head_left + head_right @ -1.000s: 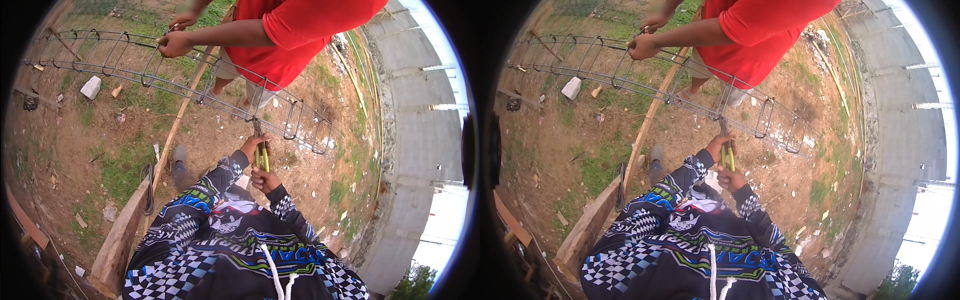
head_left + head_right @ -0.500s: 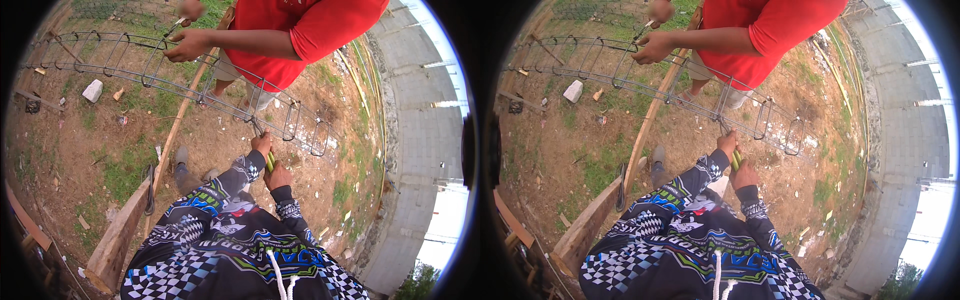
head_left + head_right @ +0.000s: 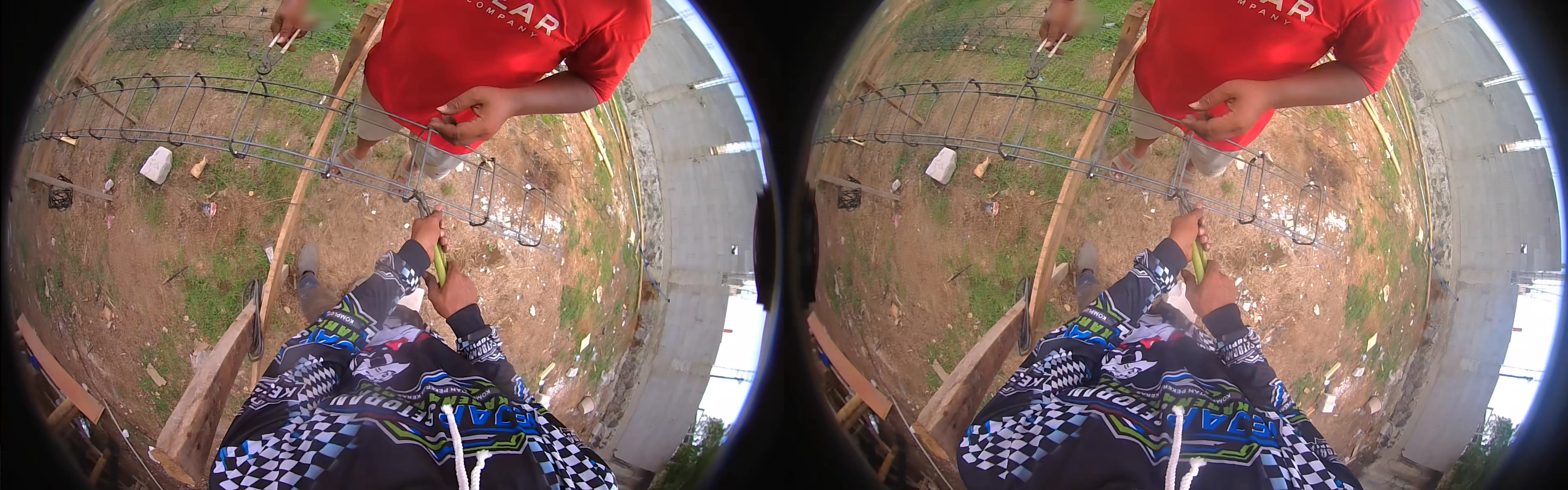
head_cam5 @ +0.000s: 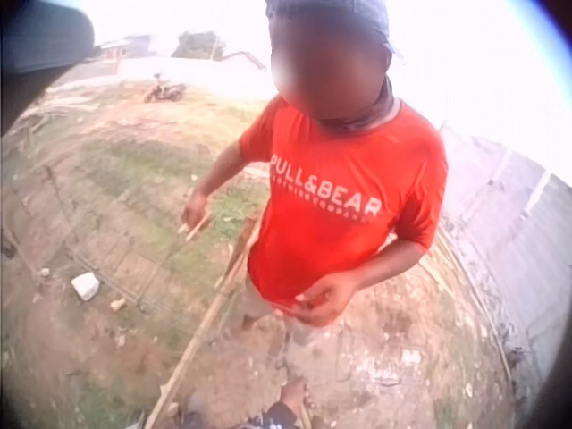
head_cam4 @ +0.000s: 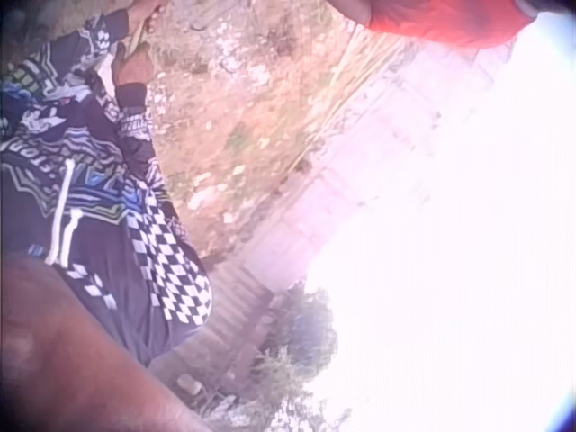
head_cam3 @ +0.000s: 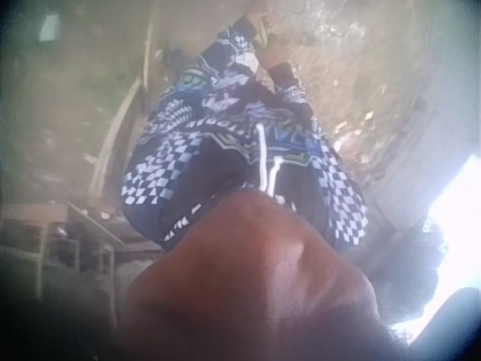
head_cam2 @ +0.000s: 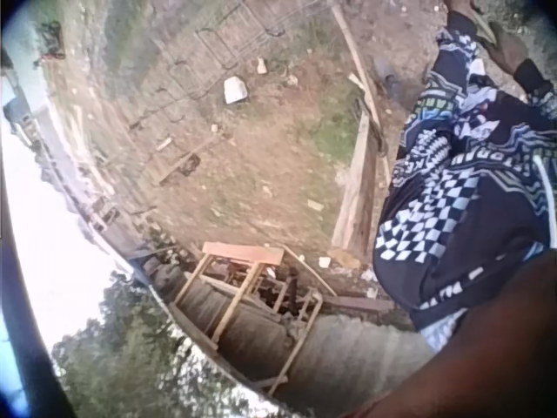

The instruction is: The person uses pliers to twist and secure wire ties on a metal wire mesh frame laid on wooden supports. A coworker assists by holding and adjusting the frame. The person repeatedly cuts and twists wire segments to fasten the mesh structure.

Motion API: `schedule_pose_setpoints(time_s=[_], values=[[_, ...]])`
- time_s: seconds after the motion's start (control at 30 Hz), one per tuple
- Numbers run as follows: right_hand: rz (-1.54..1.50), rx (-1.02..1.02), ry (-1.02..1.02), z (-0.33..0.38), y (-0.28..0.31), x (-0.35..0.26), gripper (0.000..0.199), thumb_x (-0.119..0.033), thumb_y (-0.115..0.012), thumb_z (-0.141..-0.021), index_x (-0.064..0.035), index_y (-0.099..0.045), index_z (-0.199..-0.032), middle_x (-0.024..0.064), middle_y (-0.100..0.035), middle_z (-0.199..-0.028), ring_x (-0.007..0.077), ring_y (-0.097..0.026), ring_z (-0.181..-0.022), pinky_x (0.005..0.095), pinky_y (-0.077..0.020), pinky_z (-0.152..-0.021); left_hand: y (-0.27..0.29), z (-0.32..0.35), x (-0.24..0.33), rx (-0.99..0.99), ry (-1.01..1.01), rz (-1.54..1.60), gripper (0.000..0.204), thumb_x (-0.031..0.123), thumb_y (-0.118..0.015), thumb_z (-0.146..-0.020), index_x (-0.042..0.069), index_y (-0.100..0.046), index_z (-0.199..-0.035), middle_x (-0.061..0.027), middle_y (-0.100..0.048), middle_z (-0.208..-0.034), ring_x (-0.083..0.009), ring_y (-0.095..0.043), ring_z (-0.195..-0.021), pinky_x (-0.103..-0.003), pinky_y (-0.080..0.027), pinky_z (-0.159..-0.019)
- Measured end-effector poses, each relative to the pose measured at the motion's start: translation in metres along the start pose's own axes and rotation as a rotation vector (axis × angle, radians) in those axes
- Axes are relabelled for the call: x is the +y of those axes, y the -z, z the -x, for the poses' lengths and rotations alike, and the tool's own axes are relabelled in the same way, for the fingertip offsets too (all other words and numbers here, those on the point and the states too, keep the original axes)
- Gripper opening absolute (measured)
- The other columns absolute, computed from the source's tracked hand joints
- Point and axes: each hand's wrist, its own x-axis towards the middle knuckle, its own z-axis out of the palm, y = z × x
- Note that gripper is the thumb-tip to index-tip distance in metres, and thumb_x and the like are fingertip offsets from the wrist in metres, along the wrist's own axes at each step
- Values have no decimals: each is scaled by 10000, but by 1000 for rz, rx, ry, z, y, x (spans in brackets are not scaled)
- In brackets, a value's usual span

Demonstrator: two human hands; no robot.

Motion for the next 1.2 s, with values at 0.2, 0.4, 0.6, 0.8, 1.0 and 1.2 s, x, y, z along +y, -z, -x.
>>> schedule_pose_setpoints(time_s=[0.2, 0.4, 0.6, 0.8, 1.0, 1.2], values=[[-1741, -834, -409, -10, 0, 41, 310, -325, -668, -903, -32, -580, -956, 23, -541, -690, 138, -509, -531, 273, -408, -461, 3, 31, 5, -369, 60, 346, 391, 487, -564, -947, 111, -560, -838, -6, -504, -612, -175, -491, -520, -345, -446, -575], [-127, -221, -18, -4, 19, 15, 485, -418, -697, -830, 38, -572, -939, 237, -666, -791, 371, -677, -752, 446, -523, -671, 4, 0, -3, -62, 91, 161, 368, 463, -552, -958, 148, -489, -778, 32, -365, -540, -125, -345, -455, -321, -348, -484], [-1663, -882, -387, -20, -30, 58, 315, -332, -627, -907, -20, -590, -933, 93, -633, -720, 239, -607, -580, 358, -467, -542, 12, 28, 11, -190, -28, 14, 309, 378, -637, -926, 104, -511, -860, -58, -619, -696, -247, -675, -693, -459, -577, -716], [-1045, -387, -171, -17, -30, 47, 354, -258, -775, -771, -4, -577, -919, 114, -666, -803, 196, -660, -642, 308, -514, -561, 17, 6, 4, -178, -31, -85, 300, 369, -582, -971, 121, -509, -820, -9, -508, -660, -165, -523, -581, -360, -479, -569], [-914, -593, -221, -41, -37, 58, 293, -219, -682, -828, -18, -536, -985, 71, -615, -793, 161, -613, -679, 330, -491, -592, -3, 7, -15, 166, -238, -199, 440, 529, -565, -938, 94, -516, -893, -50, -544, -692, -207, -559, -552, -377, -492, -542], [-1834, -1033, -168, -27, -45, 44, 267, -292, -598, -944, -35, -575, -1014, 40, -577, -753, 150, -543, -590, 293, -443, -528, 25, 35, 7, 23, -306, -247, 681, 659, -378, -951, 25, -541, -1140, -145, -648, -880, -293, -679, -765, -430, -568, -680]])
